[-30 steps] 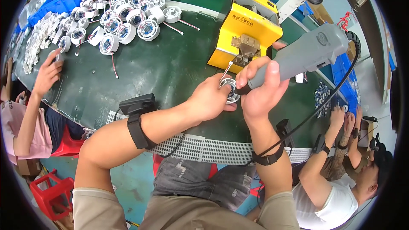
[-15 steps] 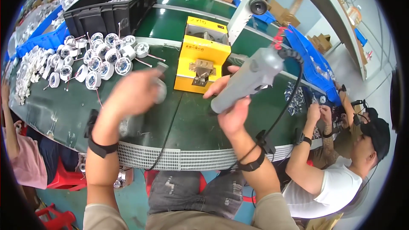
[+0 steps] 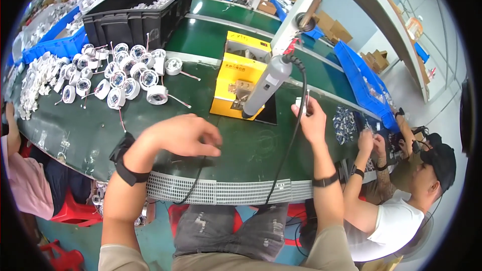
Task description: Assembling small electronic LED light components by attaching wires and housings.
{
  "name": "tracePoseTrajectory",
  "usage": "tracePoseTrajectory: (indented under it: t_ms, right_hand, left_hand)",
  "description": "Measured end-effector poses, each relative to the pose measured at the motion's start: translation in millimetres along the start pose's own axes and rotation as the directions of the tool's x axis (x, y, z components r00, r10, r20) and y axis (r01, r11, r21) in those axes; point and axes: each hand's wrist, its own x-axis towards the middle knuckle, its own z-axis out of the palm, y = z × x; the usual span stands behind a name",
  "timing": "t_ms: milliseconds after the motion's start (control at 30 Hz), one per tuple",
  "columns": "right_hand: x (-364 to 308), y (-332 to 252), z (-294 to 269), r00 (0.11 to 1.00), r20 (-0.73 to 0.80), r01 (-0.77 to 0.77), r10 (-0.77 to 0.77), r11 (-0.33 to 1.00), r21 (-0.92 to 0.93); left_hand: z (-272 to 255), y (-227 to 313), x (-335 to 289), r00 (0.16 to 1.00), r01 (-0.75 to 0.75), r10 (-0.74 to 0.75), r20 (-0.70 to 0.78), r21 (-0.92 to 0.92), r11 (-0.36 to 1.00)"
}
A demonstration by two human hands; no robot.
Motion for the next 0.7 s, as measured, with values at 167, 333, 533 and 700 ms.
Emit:
tracePoseTrajectory:
  t_ms: [167,333,533,700]
  right_hand:
    - [-72.5,-92.2,45.1,0.781,0.159,0.599,-0.604,0.796,0.086]
    - [-65.3,-94.7,62.9,0.823,0.271,0.419,-0.498,0.857,0.302]
    - [-59.5,-64.9,55.6,0.827,0.553,-0.309,-0.104,0.737,0.601]
    - [-57.5,-64.8,54.9,0.827,0.561,-0.446,-0.039,0.563,0.696]
  left_hand:
    - [54.9,1.5,29.8,0.989,-0.14,0.044,-0.144,-0.77,0.623]
    - [60.4,-0.6,42.5,0.954,-0.29,0.069,-0.292,-0.835,0.468]
    - [62.9,-0.9,40.6,0.845,-0.381,0.134,-0.518,-0.406,0.831]
    - [63.3,-4.3,37.6,0.86,-0.352,0.075,-0.504,-0.482,0.802]
